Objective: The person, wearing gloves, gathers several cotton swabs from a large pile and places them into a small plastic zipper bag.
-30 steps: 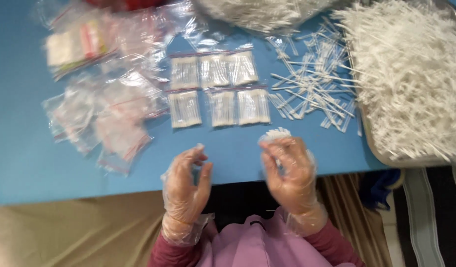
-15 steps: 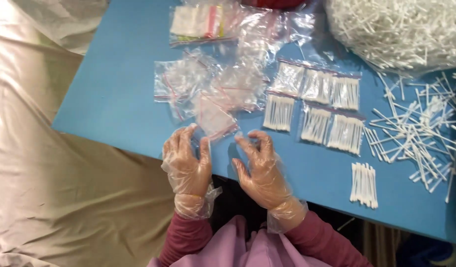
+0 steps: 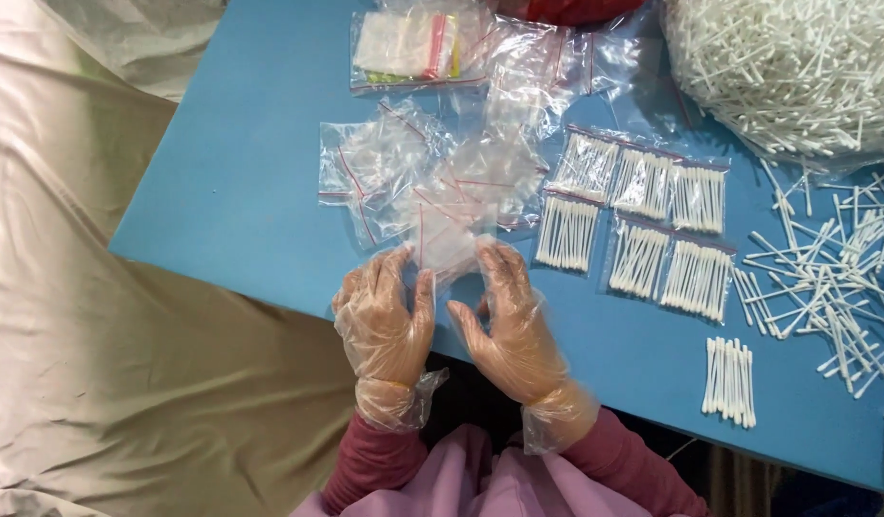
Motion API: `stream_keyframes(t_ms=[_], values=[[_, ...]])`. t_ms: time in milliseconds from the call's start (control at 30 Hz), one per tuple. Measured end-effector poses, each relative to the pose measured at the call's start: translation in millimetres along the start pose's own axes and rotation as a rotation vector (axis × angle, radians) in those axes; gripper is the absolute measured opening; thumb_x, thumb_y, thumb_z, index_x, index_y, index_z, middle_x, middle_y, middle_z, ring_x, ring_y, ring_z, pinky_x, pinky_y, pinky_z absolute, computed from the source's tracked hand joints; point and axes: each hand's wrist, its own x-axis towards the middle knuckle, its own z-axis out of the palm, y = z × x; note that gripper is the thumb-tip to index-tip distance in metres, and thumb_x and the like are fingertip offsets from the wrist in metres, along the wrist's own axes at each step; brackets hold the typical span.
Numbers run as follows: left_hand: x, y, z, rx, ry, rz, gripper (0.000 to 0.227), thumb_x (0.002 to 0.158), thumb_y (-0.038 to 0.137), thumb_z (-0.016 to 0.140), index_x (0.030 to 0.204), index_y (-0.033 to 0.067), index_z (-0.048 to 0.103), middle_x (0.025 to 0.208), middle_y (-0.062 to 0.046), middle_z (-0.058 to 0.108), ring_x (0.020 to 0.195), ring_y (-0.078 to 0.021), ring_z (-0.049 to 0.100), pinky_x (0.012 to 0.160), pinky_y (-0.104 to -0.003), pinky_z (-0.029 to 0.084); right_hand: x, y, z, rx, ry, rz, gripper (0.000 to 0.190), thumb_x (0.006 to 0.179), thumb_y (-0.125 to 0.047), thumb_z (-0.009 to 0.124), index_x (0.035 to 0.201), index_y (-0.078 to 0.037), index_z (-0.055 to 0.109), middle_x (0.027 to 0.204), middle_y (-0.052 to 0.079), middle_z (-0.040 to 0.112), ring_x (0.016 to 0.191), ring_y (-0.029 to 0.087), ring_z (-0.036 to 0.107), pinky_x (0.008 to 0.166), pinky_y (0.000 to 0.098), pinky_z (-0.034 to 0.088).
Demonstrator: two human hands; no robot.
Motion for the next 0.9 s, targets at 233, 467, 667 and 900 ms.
stream_keyframes(t_ms=[233, 467, 667, 900], values=[[-0.6, 13.8, -17.9, -0.100, 0.013, -0.035, 0.035, 0.088, 0.029, 0.075, 0.115, 0.0082, 0.072, 0.115, -0.008, 0.072, 0.105, -0.0280, 0.066, 0.096, -0.042, 0.048, -28.0, 4.0, -32.6, 0.431, 0.015, 0.084, 0.075, 0.086, 0.003, 0.067, 0.154, -0.005, 0.036, 0.155, 0.015, 0.046, 0.077, 0.011, 0.058, 0.071, 0.0233, 0.055], [-8.2, 40.8, -25.9, -0.205, -0.028, 0.074, 0.035, 0.087, 0.028, 0.076, 0.113, 0.0058, 0.071, 0.113, -0.009, 0.072, 0.102, -0.0270, 0.067, 0.093, -0.039, 0.049, -54.6, 22.2, -74.1, 1.157, 0.091, 0.130, 0.075, 0.092, -0.001, 0.061, 0.160, 0.000, 0.031, 0.157, 0.014, 0.044, 0.087, 0.016, 0.059, 0.079, 0.0298, 0.055], [-31.1, 89.9, -27.2, -0.500, -0.210, 0.162, 0.028, 0.082, 0.017, 0.077, 0.108, 0.0076, 0.071, 0.110, -0.008, 0.070, 0.099, -0.0261, 0.066, 0.088, -0.038, 0.054, -88.3, 35.4, -104.1, 1.465, 0.087, 0.005, 0.080, 0.094, -0.013, 0.068, 0.161, 0.002, 0.027, 0.163, 0.016, 0.037, 0.090, 0.023, 0.058, 0.079, 0.0377, 0.049], [-55.9, 138.6, -5.6, -1.069, -0.669, 0.189, 0.053, 0.091, 0.030, 0.068, 0.135, 0.0019, 0.056, 0.134, -0.018, 0.063, 0.121, -0.0329, 0.065, 0.102, -0.041, 0.052, -134.0, 52.4, -133.6, 1.610, 0.051, -0.072, 0.088, 0.100, -0.023, 0.074, 0.164, 0.001, 0.020, 0.167, 0.012, 0.032, 0.089, 0.025, 0.059, 0.077, 0.0392, 0.048]])
